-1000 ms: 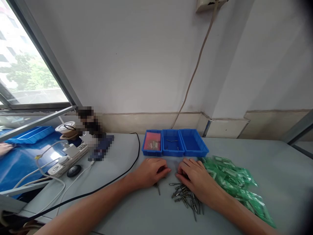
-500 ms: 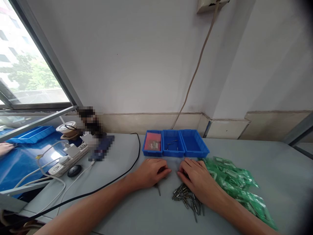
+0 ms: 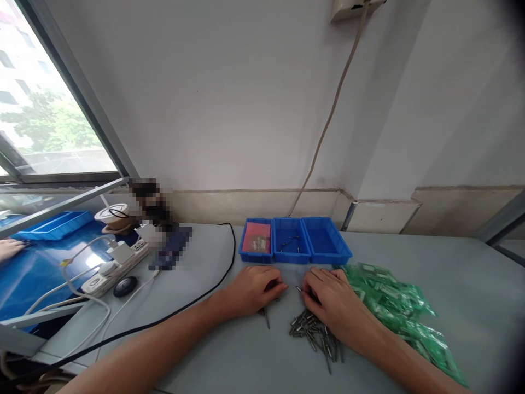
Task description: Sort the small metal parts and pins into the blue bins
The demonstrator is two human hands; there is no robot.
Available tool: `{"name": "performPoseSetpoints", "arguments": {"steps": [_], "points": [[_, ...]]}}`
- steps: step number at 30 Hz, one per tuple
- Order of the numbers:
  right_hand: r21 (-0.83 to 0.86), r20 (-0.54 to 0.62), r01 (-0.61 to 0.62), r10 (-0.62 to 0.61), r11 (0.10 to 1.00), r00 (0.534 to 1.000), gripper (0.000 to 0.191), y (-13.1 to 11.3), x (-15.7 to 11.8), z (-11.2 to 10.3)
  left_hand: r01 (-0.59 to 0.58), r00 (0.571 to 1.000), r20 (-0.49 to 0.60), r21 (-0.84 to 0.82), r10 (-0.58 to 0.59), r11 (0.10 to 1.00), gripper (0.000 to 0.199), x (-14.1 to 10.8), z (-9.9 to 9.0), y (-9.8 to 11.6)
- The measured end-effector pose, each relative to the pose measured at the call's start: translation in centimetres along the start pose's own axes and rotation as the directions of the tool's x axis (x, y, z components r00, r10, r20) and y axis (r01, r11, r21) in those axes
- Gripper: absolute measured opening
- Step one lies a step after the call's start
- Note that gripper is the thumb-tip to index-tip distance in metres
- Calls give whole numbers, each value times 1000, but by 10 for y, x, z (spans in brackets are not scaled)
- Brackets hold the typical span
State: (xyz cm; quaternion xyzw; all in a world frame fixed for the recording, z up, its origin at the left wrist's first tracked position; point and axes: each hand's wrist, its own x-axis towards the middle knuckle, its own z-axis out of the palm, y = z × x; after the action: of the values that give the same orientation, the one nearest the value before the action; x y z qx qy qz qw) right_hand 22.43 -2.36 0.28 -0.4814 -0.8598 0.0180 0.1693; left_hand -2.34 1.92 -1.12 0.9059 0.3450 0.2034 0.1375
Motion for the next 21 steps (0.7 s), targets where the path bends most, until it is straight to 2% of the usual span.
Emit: {"name": "performPoseSetpoints", "arguments": {"steps": [5,13,21], "points": [[95,-50,-48,53,994,997,18,4,0,3,1,1000,5,5,-1,1000,27,0,1,-1],[277,-174,-211,265,938,948,25,-1,2,-10,13,1000,12,-17,-13,1000,27,0,1,-1],[362,-144,-306,377,881,915,30,0,0,-8,11,1000,18,-16,-10,1000,26,0,1,-1]]}}
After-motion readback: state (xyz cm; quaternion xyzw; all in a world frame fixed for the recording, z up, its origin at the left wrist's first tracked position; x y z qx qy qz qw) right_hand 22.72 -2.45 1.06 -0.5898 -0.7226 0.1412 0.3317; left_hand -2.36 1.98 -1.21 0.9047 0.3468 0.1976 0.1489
